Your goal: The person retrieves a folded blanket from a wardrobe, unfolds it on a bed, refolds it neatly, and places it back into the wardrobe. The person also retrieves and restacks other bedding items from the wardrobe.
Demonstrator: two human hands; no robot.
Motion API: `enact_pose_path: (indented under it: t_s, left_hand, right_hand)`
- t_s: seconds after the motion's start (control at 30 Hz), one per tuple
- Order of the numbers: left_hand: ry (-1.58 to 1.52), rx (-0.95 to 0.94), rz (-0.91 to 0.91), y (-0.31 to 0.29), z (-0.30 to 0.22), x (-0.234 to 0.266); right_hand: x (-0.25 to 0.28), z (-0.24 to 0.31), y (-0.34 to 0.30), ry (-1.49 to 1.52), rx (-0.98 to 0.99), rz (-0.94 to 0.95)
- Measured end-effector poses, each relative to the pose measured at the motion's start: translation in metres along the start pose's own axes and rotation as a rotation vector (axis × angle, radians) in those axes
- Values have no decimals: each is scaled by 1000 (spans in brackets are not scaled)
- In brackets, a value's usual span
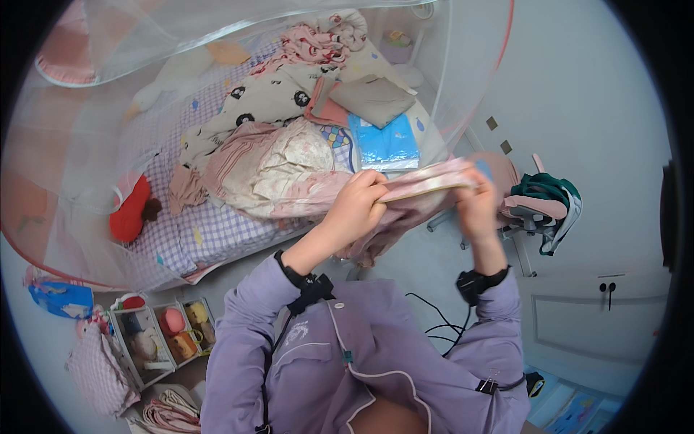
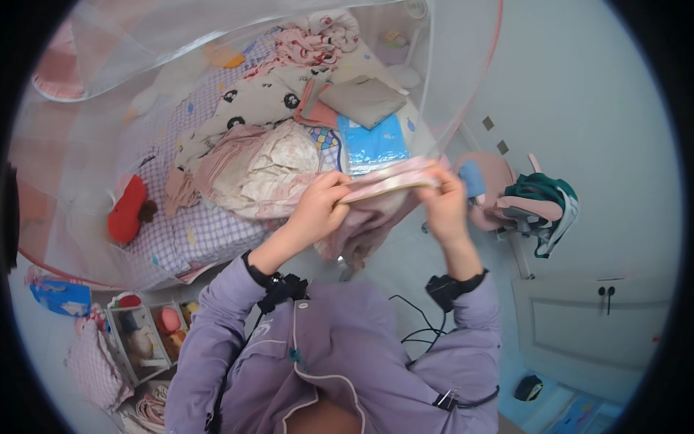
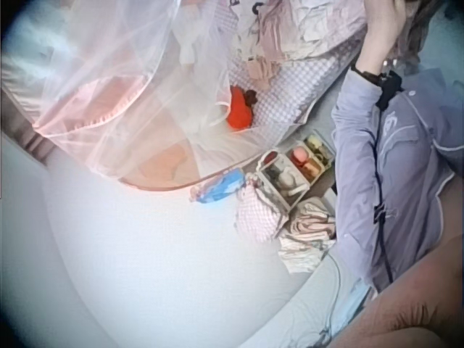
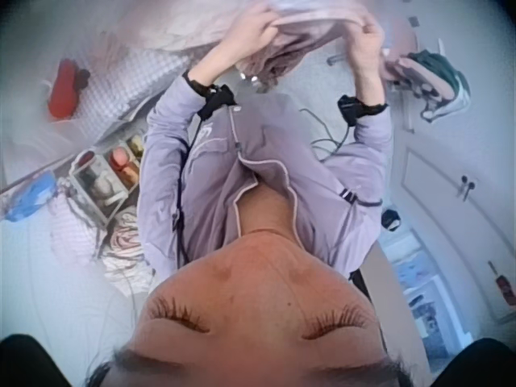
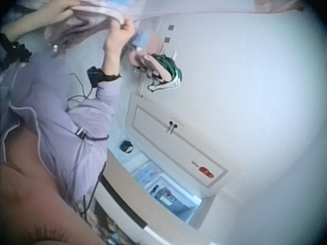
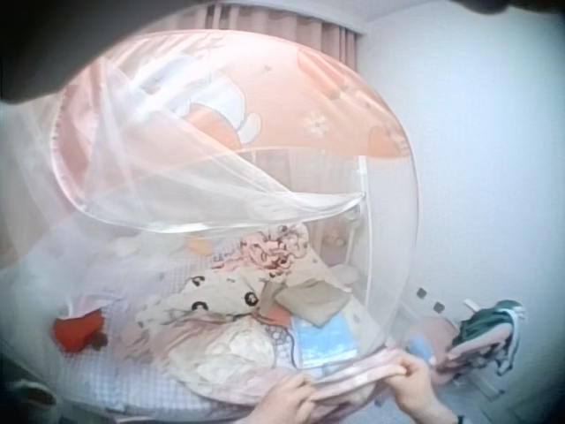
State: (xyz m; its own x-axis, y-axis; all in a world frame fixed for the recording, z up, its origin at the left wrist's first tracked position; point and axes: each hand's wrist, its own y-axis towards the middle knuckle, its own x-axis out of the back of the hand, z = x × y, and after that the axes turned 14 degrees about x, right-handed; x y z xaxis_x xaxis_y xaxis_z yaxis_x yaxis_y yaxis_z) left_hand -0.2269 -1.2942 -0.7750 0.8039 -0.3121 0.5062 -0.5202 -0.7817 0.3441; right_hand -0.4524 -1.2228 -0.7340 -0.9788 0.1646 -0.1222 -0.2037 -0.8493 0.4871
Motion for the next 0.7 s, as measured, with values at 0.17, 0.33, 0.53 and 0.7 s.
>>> enact_pose_path:
  t_s: [0.17,0.33,0.53,0.7]
  left_hand:
    - [397,330,-47,-14,79,-7]
    - [539,420,-145,-34,150,-21]
    - [602,600,-27,-62,206,-2]
    - [637,639,-207,-22,166,114]
  right_hand:
    - [66,78,37,-168,332,-156]
    - [150,127,54,-379,385,-324]
    - [255,126,53,-723,282,-443]
    - [280,99,69,-699,220,-363]
